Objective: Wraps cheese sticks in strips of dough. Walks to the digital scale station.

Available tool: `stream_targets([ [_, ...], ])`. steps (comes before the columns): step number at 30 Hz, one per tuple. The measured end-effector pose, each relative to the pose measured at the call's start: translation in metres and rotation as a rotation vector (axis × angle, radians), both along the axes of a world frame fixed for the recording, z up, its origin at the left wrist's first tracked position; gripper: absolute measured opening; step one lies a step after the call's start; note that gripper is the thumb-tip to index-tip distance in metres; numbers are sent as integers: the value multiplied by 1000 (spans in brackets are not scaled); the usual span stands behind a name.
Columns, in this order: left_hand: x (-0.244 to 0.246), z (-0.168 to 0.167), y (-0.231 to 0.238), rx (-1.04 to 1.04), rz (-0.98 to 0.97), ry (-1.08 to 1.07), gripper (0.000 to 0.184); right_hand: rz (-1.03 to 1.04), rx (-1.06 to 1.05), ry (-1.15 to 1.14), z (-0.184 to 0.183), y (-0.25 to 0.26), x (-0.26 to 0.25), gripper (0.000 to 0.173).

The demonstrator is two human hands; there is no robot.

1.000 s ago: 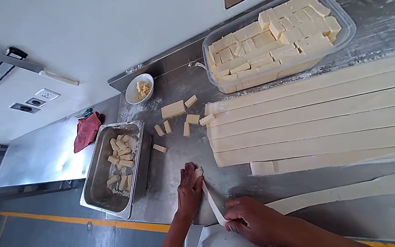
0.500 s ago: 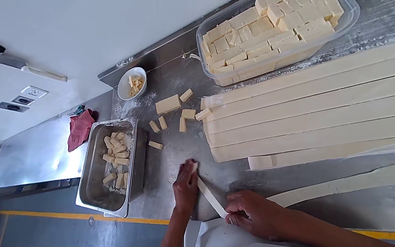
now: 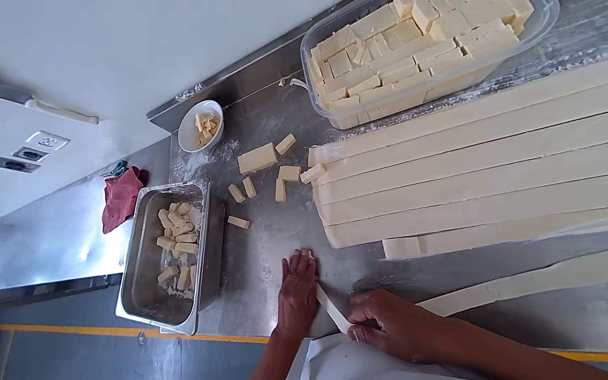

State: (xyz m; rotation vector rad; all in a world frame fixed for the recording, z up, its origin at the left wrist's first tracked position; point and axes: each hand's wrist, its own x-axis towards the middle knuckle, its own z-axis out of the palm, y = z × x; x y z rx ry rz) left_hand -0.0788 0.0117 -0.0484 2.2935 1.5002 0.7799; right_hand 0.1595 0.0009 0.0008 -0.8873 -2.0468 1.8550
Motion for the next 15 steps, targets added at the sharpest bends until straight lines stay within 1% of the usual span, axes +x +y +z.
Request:
stream_targets([
  [1, -1, 3, -3, -35, -20, -18, 30, -1, -4, 0, -1, 0, 0, 37],
  [3, -5, 5, -2, -94, 53, -80, 33, 1, -27, -2, -4, -1, -2, 39],
  [5, -2, -3, -3, -90, 103, -85, 43, 8, -62, -14, -3, 1, -3, 41],
  [6, 2, -6, -3, -65, 103, -82, 43, 11, -80, -29, -3, 2, -2, 41],
  [9, 6, -6, 1, 4, 130, -44, 33, -1, -133, -81, -3, 3, -3, 38],
  [10, 7, -5, 0, 12, 108, -16, 32, -10, -143, -92, -3, 3, -3, 37],
  [13, 9, 0, -8, -33, -14, -5, 35, -11, -179, -121, -4, 6, -3, 37],
  [15, 7, 2, -8, -68, 20, -50, 37, -14, -218, -142, -4, 7, -4, 38],
])
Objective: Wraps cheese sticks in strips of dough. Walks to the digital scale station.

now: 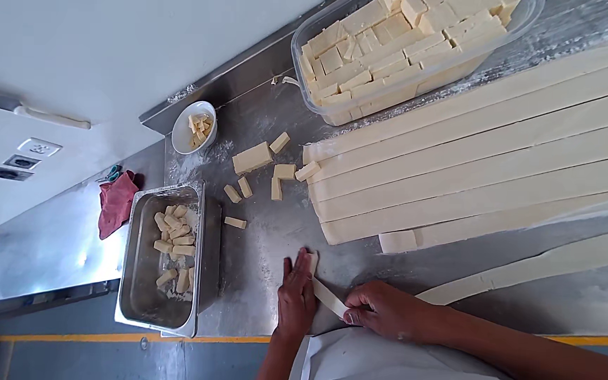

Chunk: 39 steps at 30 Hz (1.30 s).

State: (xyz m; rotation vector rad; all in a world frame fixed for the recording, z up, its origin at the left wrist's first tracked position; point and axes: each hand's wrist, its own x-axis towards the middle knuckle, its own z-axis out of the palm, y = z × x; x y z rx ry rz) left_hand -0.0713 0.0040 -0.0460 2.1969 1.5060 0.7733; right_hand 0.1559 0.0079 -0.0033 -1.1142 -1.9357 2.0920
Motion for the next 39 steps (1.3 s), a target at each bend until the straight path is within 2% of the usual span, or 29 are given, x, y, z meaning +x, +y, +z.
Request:
stream_targets([
  [3, 7, -6, -2, -15, 38, -26, 43, -31, -48, -36, -2, 0, 0, 41],
  [6, 9, -7, 5, 46, 62, -68, 28, -61, -71, -56, -6, 0, -2, 40],
  [8, 6, -9, 9, 109, 81, -31, 23, -81, -83, -62, -9, 1, -3, 40],
  [10, 7, -8, 1, 93, -14, -14, 23, -109, -97, -63, -9, 2, -2, 39],
  [12, 4, -3, -4, 5, -57, -73, 26, -133, -112, -72, -10, 3, -1, 40],
  [14, -1, 0, -2, -73, 39, -138, 31, -145, -129, -72, -11, 3, -1, 43],
  [17, 8, -5, -4, -80, 99, -85, 53, -124, -147, -72, -13, 3, -3, 42],
  [21, 15, -7, 2, 11, 111, -55, 32, -130, -200, -53, -18, 3, -9, 39],
  [25, 11, -12, -5, 69, -24, 17, 32, -154, -464, 18, -16, 15, -10, 24],
  [28, 13, -4, -16, -39, -58, -32, 37, -140, -636, 52, -12, 22, -13, 18],
  [30, 17, 3, -20, -125, -10, -112, 36, -124, -614, 35, -10, 27, -18, 18],
  [33, 21, 20, -23, -331, 106, -272, 31, -87, -426, -77, -8, 29, -25, 26],
  [35, 20, 40, -13, -604, 197, -503, 36, -56, -223, -114, -5, 26, -24, 40],
  [37, 12, 58, 1, -896, 220, -699, 46, -29, -27, -130, 6, 25, -20, 45],
  [39, 7, 68, 9, -1053, 188, -818, 44, 22, 133, -176, 23, 28, -18, 44],
])
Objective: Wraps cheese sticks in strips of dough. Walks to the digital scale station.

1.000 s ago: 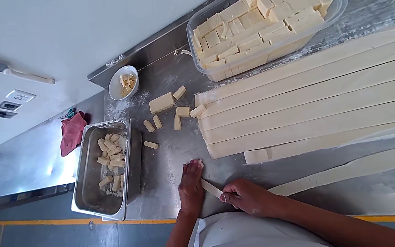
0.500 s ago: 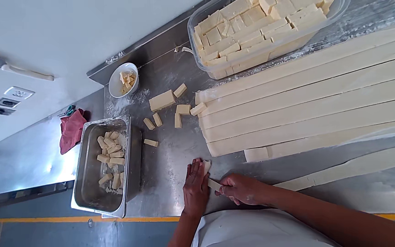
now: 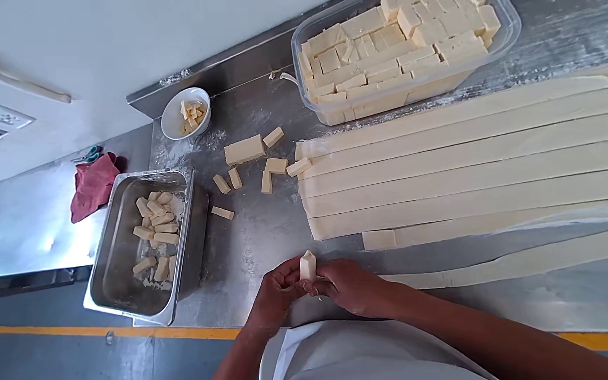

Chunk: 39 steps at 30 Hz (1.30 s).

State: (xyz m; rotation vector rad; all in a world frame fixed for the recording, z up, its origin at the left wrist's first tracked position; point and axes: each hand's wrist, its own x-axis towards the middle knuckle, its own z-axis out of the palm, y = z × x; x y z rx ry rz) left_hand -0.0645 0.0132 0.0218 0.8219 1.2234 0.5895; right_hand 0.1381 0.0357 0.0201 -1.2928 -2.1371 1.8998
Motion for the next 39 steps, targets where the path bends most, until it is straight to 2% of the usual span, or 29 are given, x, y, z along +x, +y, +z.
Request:
stream_targets([
  [3, 8, 6, -1, 23, 114, -26, 28, 35, 166, -45, 11, 10, 7, 41],
  [5, 16, 6, 0, 11, 221, -69, 21, -74, 375, -19, 2, 15, 13, 31],
  [7, 19, 10, 3, -45, 268, -158, 23, -238, 651, 35, -16, 19, 14, 22],
  [8, 19, 12, 4, -80, 259, -198, 26, -251, 693, 57, -17, 23, 13, 40],
  [10, 17, 15, 2, -140, 212, -258, 29, -161, 552, 130, -8, 23, 8, 92],
  [11, 16, 16, 0, -159, 197, -284, 27, -117, 473, 191, -5, 20, 3, 107],
  [12, 17, 16, -2, -170, 196, -327, 24, -68, 429, 247, -4, 16, -2, 109],
  [13, 17, 15, -4, -177, 203, -378, 21, -28, 413, 275, -3, 13, -6, 103],
  [15, 17, 13, -5, -184, 234, -500, 23, -60, 487, 330, -7, 4, -11, 94],
  [18, 23, 21, -1, -219, 334, -531, 67, -114, 538, 473, -4, -10, -18, 90],
  [20, 33, 29, 2, -279, 447, -376, 82, -119, 532, 477, -1, -20, -22, 89],
  [25, 49, 7, -6, -225, 654, -149, 64, -203, 716, 476, -22, -36, -39, 87],
  [27, 46, 3, -9, -117, 627, -71, 57, -151, 757, 459, -24, -34, -40, 86],
  [29, 26, 3, -4, 147, 466, 105, 44, -123, 828, 376, -17, -28, -34, 86],
  [31, -17, 18, 17, 404, 401, 322, 54, -122, 970, 167, -19, -18, -14, 73],
  [33, -71, 43, 47, 598, 495, 545, 59, -120, 1043, -43, -34, -7, 15, 42],
  [35, -118, 63, 69, 669, 573, 811, 60, -100, 1125, -157, -55, 3, 39, 20],
  [37, -143, 71, 77, 675, 567, 1006, 66, -97, 1184, -168, -68, 9, 49, 11],
  [39, -142, 66, 70, 703, 497, 1104, 67, -126, 1110, -143, -66, 15, 45, 13],
])
